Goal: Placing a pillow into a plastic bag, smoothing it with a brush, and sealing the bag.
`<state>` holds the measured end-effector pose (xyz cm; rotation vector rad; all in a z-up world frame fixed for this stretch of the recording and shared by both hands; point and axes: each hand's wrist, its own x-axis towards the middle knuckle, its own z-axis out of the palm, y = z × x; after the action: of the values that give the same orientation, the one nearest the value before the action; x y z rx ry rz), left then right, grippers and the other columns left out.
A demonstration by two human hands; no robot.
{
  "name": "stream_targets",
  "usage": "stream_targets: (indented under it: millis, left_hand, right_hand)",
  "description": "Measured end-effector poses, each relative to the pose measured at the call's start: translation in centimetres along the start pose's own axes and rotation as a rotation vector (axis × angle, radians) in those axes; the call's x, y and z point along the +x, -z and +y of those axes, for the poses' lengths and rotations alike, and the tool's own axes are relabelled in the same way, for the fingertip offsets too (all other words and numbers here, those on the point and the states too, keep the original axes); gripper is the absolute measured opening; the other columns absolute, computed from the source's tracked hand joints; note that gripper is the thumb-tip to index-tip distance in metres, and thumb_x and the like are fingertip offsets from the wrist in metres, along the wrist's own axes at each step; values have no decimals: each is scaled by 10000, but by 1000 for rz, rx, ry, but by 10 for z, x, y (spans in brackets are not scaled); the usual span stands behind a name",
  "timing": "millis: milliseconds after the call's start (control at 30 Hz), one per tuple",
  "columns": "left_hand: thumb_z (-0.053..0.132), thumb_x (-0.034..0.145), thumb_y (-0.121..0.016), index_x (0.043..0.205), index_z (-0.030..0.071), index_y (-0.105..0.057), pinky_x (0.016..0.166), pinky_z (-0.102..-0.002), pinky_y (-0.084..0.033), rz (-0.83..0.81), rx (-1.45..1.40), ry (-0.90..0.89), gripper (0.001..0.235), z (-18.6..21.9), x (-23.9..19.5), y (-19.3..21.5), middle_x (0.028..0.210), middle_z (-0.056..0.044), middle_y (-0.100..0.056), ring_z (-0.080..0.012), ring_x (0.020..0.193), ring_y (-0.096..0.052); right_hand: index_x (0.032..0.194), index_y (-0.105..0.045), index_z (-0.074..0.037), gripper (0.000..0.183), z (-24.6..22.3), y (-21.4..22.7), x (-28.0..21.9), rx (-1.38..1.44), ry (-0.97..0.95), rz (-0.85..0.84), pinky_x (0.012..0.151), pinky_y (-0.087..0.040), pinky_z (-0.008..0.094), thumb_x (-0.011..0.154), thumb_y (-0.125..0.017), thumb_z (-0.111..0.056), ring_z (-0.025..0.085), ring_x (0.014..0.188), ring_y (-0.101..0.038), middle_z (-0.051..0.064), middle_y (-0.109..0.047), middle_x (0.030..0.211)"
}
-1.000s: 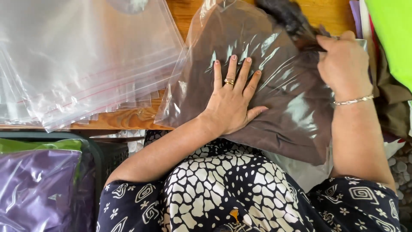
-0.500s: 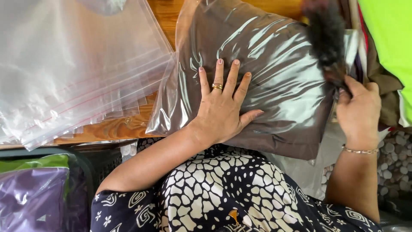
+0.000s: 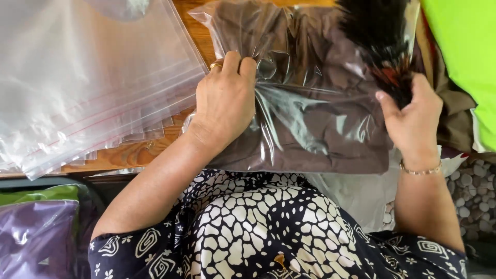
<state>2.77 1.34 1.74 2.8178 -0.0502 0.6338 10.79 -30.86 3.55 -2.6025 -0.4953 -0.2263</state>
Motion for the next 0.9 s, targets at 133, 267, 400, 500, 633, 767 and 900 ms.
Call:
stream_targets:
  millis: [133, 267, 400, 500, 633, 767, 900]
  left_hand:
    - [142, 880, -618, 848, 43, -447, 362, -383, -425, 23, -242, 111, 201, 16, -6, 24, 848, -125, -468, -301, 546, -488]
    - [514, 926, -539, 963, 4, -518, 342, -377, -506, -327, -113, 133, 512, 36, -18, 44, 804, -136, -564, -305, 512, -609]
    - [580, 883, -609, 782, 100, -512, 323, -330, -408, -4, 72, 48, 501, 35, -20, 37, 654, -45, -520, -218, 478, -550]
    - [510, 934, -546, 854, 69, -511, 445, -335, -480, 224, -2, -54, 450, 27, -7, 23, 828, -94, -467, -336, 807, -594]
    - [691, 942, -326, 1489, 121, -182, 1092, -642, -116, -228, 97, -70, 803, 14, -1, -19, 1522, -189, -154, -446, 1380, -110]
    - [694, 906, -148, 1496, 175, -110, 1074, -649, -47, -384, 94, -7, 787, 15, -4, -23, 1543, -143, -91, -437, 1389, -79]
    - [692, 910, -153, 1494, 167, -137, 1071, -649, -77, -325, 113, -13, 785, 13, -3, -24, 1537, -149, -127, -440, 1382, -107]
  right_hand:
    - [1086, -632, 116, 340, -2, 14, 58, -354, 530, 341, 711, -479, 399, 782, -771, 51, 364, 883, -586, 229, -598, 1046]
    - [812, -684, -65, 379, 78, -9, 135, -809, 415, 535, 607, -452, 423, 915, -882, -371, 385, 704, -603, 115, -684, 802]
    - [1226, -594, 91, 360, -65, -3, 74, -401, 438, 207, 624, -456, 547, 1012, -756, -149, 484, 884, -536, 306, -561, 1062]
    - [1296, -483, 25, 331, -87, -27, 24, -166, 320, -78, 496, -509, 498, 994, -537, -97, 379, 721, -511, 209, -335, 1064]
    - [1297, -627, -181, 441, -30, -46, 1, -363, 310, 28, 434, -487, 427, 900, -547, -5, 313, 635, -519, 132, -390, 1037]
    - [1314, -633, -80, 466, 69, -31, 29, -423, -137, -5, 750, -476, 518, 868, -519, -13, 455, 640, -558, 175, -364, 1040]
    - [1237, -656, 56, 349, 83, -21, 23, -290, 16, 104, 877, -430, 448, 925, -504, 15, 454, 821, -568, 271, -514, 1006]
